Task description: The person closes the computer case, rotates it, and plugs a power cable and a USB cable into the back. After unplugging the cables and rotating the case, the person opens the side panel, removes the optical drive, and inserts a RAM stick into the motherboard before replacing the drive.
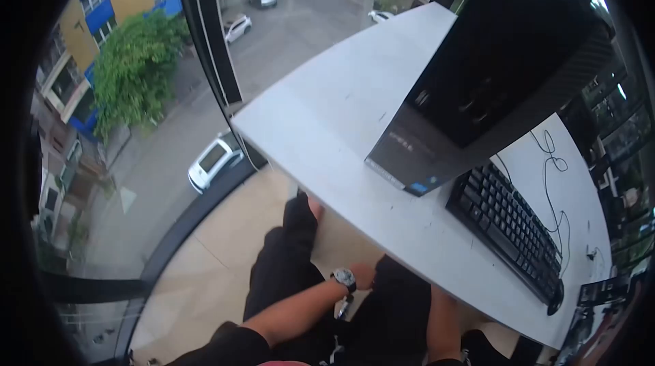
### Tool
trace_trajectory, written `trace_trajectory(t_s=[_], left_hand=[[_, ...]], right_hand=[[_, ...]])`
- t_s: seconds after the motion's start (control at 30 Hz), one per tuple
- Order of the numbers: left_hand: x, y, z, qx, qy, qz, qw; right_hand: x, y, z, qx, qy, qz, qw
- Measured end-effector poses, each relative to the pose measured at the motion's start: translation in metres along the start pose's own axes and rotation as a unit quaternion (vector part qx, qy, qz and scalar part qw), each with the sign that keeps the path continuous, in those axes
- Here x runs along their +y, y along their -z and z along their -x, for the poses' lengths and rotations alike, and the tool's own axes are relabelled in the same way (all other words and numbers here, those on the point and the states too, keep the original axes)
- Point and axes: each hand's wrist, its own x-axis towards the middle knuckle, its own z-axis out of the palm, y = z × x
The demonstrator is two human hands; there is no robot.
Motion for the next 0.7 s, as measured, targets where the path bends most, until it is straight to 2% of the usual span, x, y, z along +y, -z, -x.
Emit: trace_trajectory(t_s=[0.1,0.17,0.3,0.37,0.4,0.43,0.57,0.7], left_hand=[[-0.002,0.003,0.003,-0.032,0.006,0.025,0.999],[0.007,0.010,0.010,-0.017,-0.039,0.059,0.997],[0.003,-0.001,-0.017,-0.057,-0.042,0.025,0.997],[-0.002,0.000,-0.033,-0.015,-0.128,0.041,0.991],[0.001,0.008,-0.048,-0.088,-0.102,-0.020,0.991],[0.001,0.016,-0.060,-0.093,-0.106,-0.038,0.989],[0.015,0.096,-0.055,0.006,-0.167,-0.009,0.986],[0.040,0.157,-0.014,0.079,-0.209,0.002,0.975]], right_hand=[[-0.004,0.003,0.021,0.024,-0.002,-0.007,1.000],[-0.001,0.003,0.035,0.036,-0.007,-0.017,0.999],[0.003,0.010,0.047,0.056,-0.016,-0.037,0.998],[0.002,0.017,0.046,0.065,-0.017,-0.044,0.997],[0.002,0.020,0.045,0.070,-0.015,-0.047,0.996],[0.002,0.025,0.044,0.077,-0.013,-0.050,0.996],[0.006,0.042,0.043,0.113,0.001,-0.070,0.991],[0.007,0.057,0.050,0.150,0.017,-0.094,0.984]])
